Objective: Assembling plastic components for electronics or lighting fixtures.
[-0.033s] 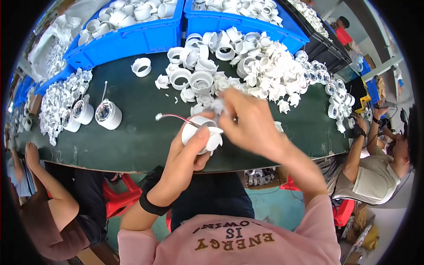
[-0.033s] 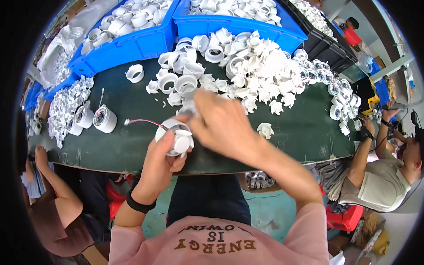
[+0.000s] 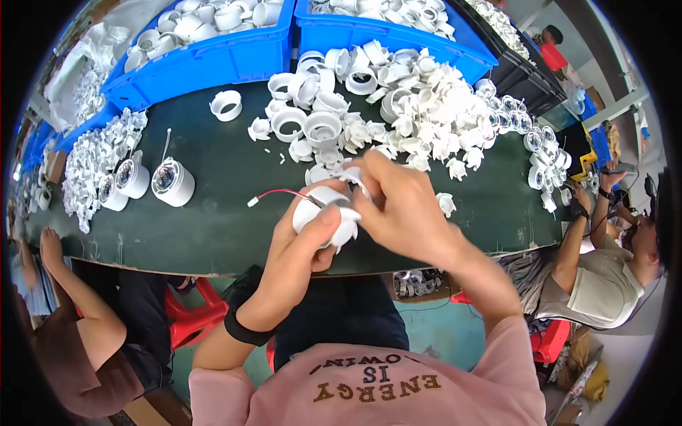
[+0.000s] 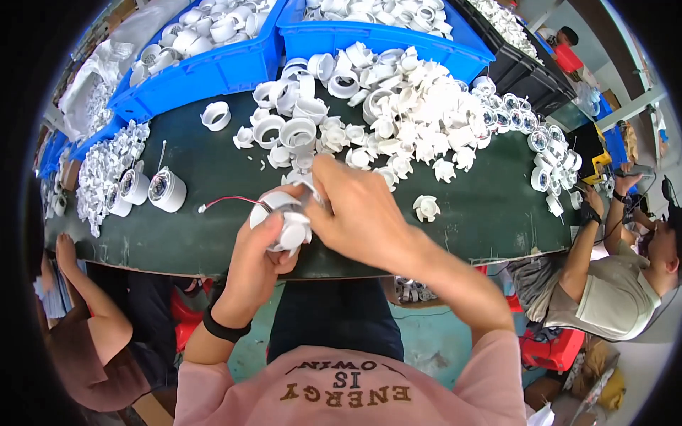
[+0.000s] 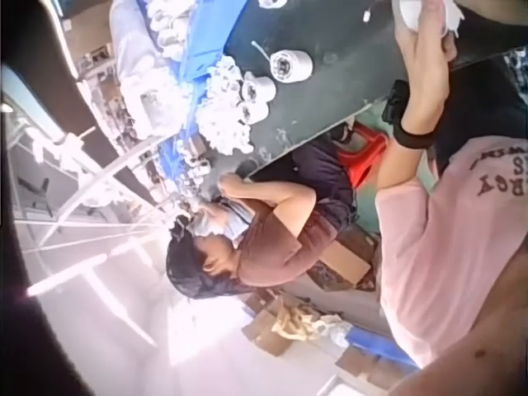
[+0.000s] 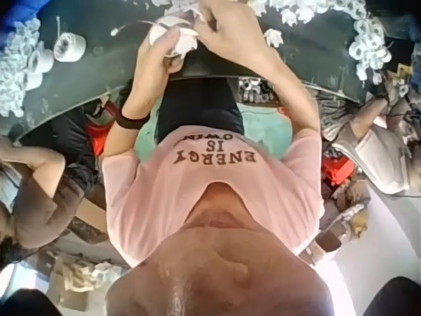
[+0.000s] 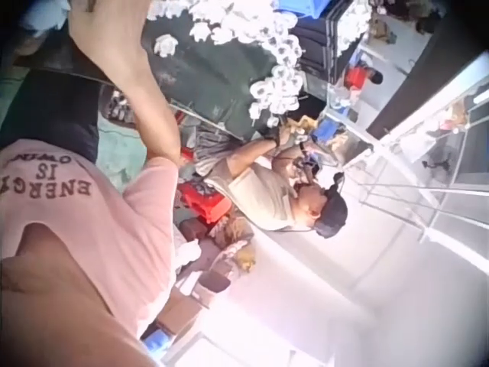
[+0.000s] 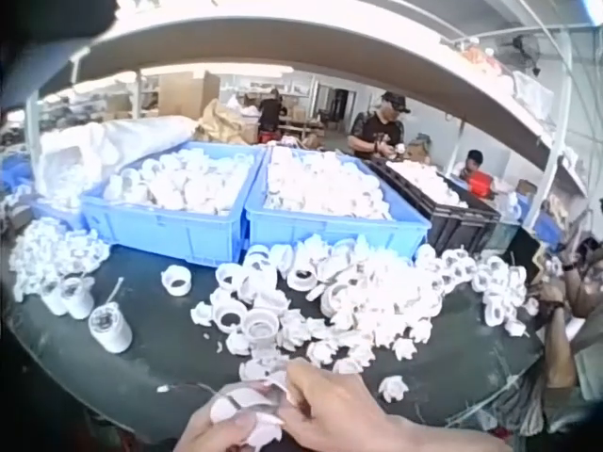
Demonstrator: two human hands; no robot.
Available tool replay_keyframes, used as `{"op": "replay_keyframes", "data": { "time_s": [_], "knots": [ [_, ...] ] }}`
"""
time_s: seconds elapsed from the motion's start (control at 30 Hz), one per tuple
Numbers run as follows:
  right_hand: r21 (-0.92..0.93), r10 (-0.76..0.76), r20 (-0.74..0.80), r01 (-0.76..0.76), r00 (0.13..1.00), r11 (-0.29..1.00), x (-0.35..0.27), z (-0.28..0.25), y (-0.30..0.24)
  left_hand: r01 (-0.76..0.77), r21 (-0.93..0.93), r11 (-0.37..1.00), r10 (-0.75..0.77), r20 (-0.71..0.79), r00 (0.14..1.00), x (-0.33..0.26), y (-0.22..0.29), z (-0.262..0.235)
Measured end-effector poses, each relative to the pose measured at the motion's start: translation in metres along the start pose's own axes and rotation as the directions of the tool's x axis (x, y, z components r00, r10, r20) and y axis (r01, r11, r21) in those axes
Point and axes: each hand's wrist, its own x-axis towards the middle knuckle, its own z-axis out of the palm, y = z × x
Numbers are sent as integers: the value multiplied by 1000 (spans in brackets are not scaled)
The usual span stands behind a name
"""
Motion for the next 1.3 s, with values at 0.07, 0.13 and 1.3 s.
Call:
{"op": "replay_keyframes", "data": {
  "time_s": [0.07, 0.13, 1.3],
  "knots": [
    [152, 261, 211, -296, 942, 943, -14, -11, -10, -11, 24, 1000, 11, -16, 1000, -3, 0, 4],
    [364, 237, 268, -326, 934, 873, -29, -16, -3, -21, 53, 998, 22, -26, 999, -5, -2, 6],
    [456, -46, -219, 144, 975, 878, -100, 9, 4, -410, 590, 695, 453, 84, 888, -7, -36, 31]
  ]
}}
